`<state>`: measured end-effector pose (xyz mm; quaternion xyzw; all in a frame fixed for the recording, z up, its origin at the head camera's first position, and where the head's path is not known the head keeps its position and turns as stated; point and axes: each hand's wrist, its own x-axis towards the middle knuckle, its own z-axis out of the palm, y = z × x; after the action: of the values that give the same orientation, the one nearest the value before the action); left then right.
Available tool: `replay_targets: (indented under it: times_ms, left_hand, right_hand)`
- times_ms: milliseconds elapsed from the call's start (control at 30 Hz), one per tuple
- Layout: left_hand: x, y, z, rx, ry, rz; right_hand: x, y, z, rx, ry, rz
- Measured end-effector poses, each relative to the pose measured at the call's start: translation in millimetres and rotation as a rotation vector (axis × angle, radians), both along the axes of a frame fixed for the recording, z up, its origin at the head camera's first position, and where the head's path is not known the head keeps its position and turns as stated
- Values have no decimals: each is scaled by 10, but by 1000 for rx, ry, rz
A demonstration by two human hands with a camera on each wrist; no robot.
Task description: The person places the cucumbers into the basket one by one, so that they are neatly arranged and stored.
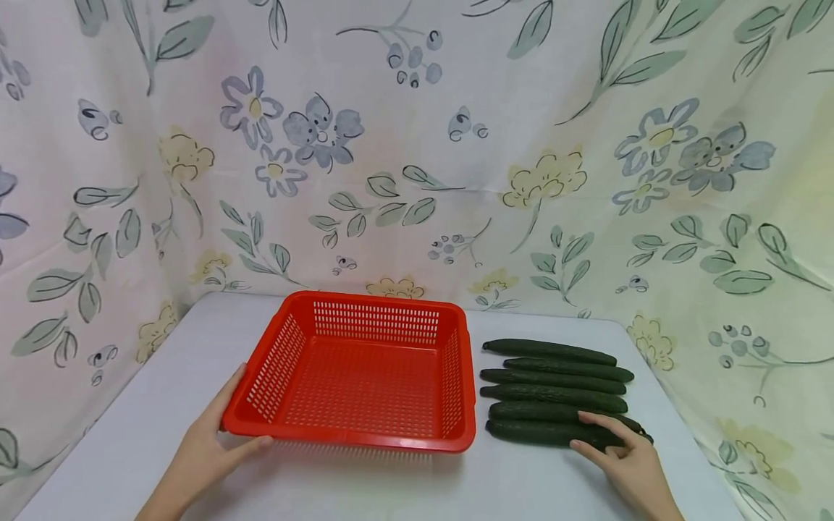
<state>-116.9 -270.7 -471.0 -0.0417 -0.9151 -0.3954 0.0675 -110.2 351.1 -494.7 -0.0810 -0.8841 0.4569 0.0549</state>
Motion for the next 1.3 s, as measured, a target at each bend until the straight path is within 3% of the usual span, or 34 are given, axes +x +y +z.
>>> replay_targets:
  times_ms: [233, 467, 700, 933, 1100, 1300]
  left_hand:
    - [28, -2, -20, 15, 23, 4]
    - [16, 12, -33, 17, -16, 34]
    - [14, 21, -50, 34, -23, 46]
    - [14, 4, -59, 17, -38, 65]
    - [16, 4, -54, 23, -62, 71]
    - [10, 27, -38, 36, -58, 64]
  right_hand:
    - [4, 4, -84, -12, -25, 4]
    - [-30, -22, -105, 154, 36, 22]
    - [-10, -22, -53, 217, -12, 1]
    - [-61, 61, -35, 322, -64, 64]
    - [-84, 93, -83, 300, -34, 67]
    - [-52, 81, -166, 184, 13, 25]
